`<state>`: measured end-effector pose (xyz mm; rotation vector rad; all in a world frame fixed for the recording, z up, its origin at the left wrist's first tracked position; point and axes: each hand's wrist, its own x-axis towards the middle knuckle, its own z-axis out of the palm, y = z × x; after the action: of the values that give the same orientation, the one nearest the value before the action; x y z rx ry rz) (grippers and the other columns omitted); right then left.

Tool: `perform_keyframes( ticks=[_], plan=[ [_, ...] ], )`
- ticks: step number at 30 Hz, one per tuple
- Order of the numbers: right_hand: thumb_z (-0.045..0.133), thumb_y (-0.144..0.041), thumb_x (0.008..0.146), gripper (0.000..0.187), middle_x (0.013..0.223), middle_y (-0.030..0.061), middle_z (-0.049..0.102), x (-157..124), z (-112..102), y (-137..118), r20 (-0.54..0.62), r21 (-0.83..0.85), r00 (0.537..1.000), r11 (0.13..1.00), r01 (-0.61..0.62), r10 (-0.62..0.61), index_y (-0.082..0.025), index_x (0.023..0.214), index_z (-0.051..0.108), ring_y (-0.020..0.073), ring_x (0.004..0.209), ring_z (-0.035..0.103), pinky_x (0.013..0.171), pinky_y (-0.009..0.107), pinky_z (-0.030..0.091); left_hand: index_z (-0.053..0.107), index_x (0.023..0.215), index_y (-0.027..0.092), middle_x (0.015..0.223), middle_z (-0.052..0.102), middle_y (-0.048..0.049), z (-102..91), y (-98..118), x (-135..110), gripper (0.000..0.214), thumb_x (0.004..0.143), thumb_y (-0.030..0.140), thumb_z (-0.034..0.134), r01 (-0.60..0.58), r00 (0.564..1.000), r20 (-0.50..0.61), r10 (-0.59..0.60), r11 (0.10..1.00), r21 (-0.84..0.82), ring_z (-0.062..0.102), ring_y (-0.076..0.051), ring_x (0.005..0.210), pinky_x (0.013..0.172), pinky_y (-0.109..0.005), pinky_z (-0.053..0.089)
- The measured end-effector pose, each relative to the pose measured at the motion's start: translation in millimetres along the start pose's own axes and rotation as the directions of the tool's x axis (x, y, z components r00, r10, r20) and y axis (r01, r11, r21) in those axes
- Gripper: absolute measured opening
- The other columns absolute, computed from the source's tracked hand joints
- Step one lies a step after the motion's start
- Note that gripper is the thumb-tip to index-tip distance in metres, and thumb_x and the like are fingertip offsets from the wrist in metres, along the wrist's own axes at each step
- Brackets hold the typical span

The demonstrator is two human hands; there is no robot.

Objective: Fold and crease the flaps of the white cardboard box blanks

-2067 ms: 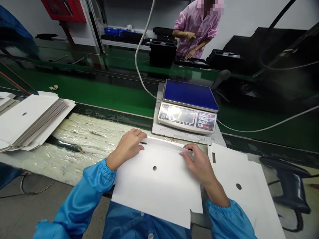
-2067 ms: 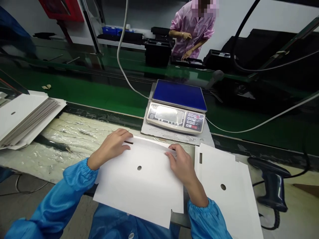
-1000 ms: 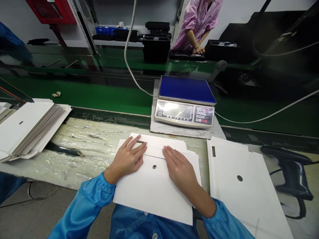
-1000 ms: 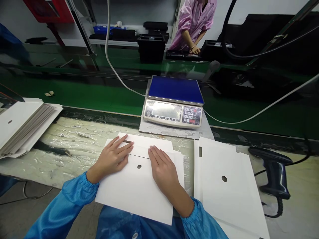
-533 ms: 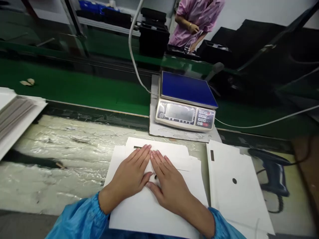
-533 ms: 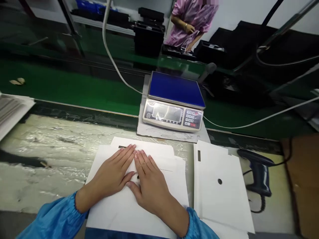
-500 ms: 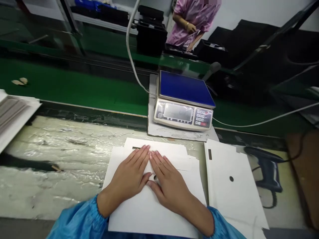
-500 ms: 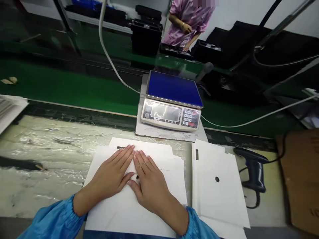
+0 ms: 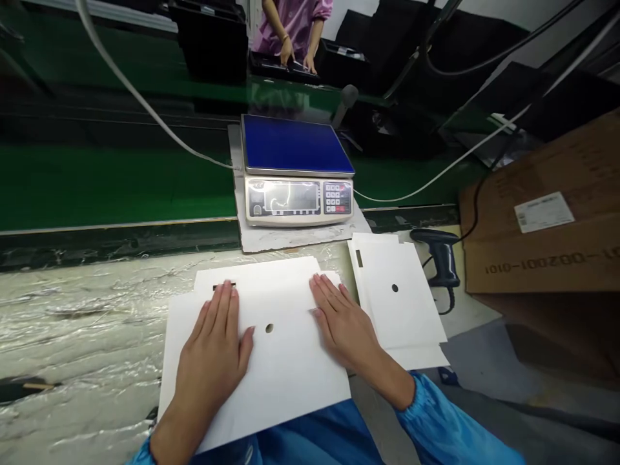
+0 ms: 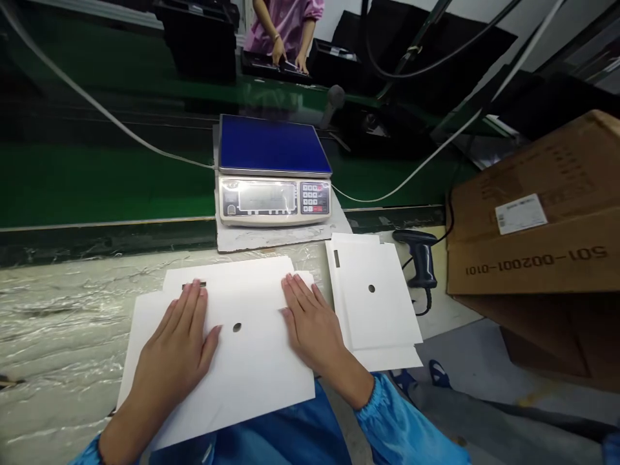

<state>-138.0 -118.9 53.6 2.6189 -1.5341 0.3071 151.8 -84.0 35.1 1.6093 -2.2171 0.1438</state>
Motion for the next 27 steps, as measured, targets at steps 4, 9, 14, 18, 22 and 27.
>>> perform_keyframes(
  ticks=[4, 9, 14, 18, 22, 27],
  plan=[
    [0.040, -0.019, 0.112, 0.054, 0.169, 0.0080, 0.046, -5.1, -0.8, 9.4, -0.022, 0.022, 1.000, 1.000, 0.007, -0.006, -0.009, 0.165, 0.043, 0.0269, 0.159, 0.044, 0.125, 0.056, 0.047, 0.004, 0.178, 0.012, 0.178, 0.024, -0.0245, -1.3, 8.1, -3.3, 0.090, 0.107, 0.042, 0.050, 0.103, 0.995, 0.000, -0.103, 0.995, 0.009, 0.040, -0.044, 0.160, 0.123, -0.067, 0.046],
    [0.043, -0.019, 0.112, 0.053, 0.169, 0.0068, 0.048, -10.2, -0.2, 13.6, -0.097, 0.025, 0.993, 0.998, -0.058, 0.061, -0.009, 0.163, 0.045, 0.0253, 0.159, 0.043, 0.127, 0.052, 0.040, 0.005, 0.178, 0.014, 0.180, 0.016, -0.0240, -9.0, 17.7, -4.2, 0.093, 0.106, 0.049, 0.051, 0.175, 0.985, -0.001, -0.175, 0.984, 0.021, 0.035, -0.049, 0.161, 0.123, -0.074, 0.044],
    [0.040, -0.022, 0.113, 0.052, 0.172, 0.0015, 0.044, -15.2, 1.7, 16.7, -0.127, 0.071, 0.983, 0.990, -0.122, 0.130, -0.012, 0.164, 0.046, 0.0211, 0.161, 0.039, 0.133, 0.044, 0.025, 0.011, 0.178, 0.011, 0.178, 0.022, -0.0271, -12.6, 22.1, -4.7, 0.092, 0.106, 0.053, 0.052, 0.207, 0.978, -0.036, -0.205, 0.976, 0.071, 0.038, -0.052, 0.158, 0.122, -0.075, 0.045],
    [0.041, -0.019, 0.113, 0.051, 0.170, 0.0012, 0.048, -15.7, 2.7, 14.8, -0.160, 0.122, 0.975, 0.983, -0.138, 0.157, -0.013, 0.163, 0.047, 0.0201, 0.160, 0.040, 0.136, 0.044, 0.017, 0.008, 0.177, 0.007, 0.174, 0.028, -0.0328, -14.0, 22.7, -6.0, 0.095, 0.107, 0.051, 0.054, 0.184, 0.983, -0.020, -0.183, 0.972, 0.149, 0.039, -0.054, 0.157, 0.119, -0.074, 0.049],
    [0.044, -0.016, 0.111, 0.059, 0.168, 0.0032, 0.050, -16.3, 7.4, 12.1, -0.198, 0.115, 0.967, 0.983, -0.141, 0.162, -0.015, 0.170, 0.036, 0.0221, 0.160, 0.042, 0.135, 0.047, 0.022, 0.005, 0.176, 0.005, 0.172, 0.030, -0.0369, -12.5, 23.8, -7.4, 0.094, 0.108, 0.048, 0.052, 0.164, 0.986, -0.016, -0.164, 0.966, 0.199, 0.040, -0.054, 0.157, 0.117, -0.073, 0.051],
    [0.043, -0.018, 0.113, 0.050, 0.165, 0.0037, 0.053, -16.0, 6.9, 18.5, -0.197, 0.082, 0.973, 0.991, -0.107, 0.121, -0.013, 0.162, 0.047, 0.0258, 0.155, 0.049, 0.127, 0.054, 0.038, 0.010, 0.176, 0.006, 0.169, 0.037, -0.0371, -15.2, 13.8, -9.4, 0.090, 0.110, 0.049, 0.052, 0.109, 0.994, -0.031, -0.105, 0.976, 0.191, 0.042, -0.053, 0.156, 0.115, -0.073, 0.053]
  ],
)
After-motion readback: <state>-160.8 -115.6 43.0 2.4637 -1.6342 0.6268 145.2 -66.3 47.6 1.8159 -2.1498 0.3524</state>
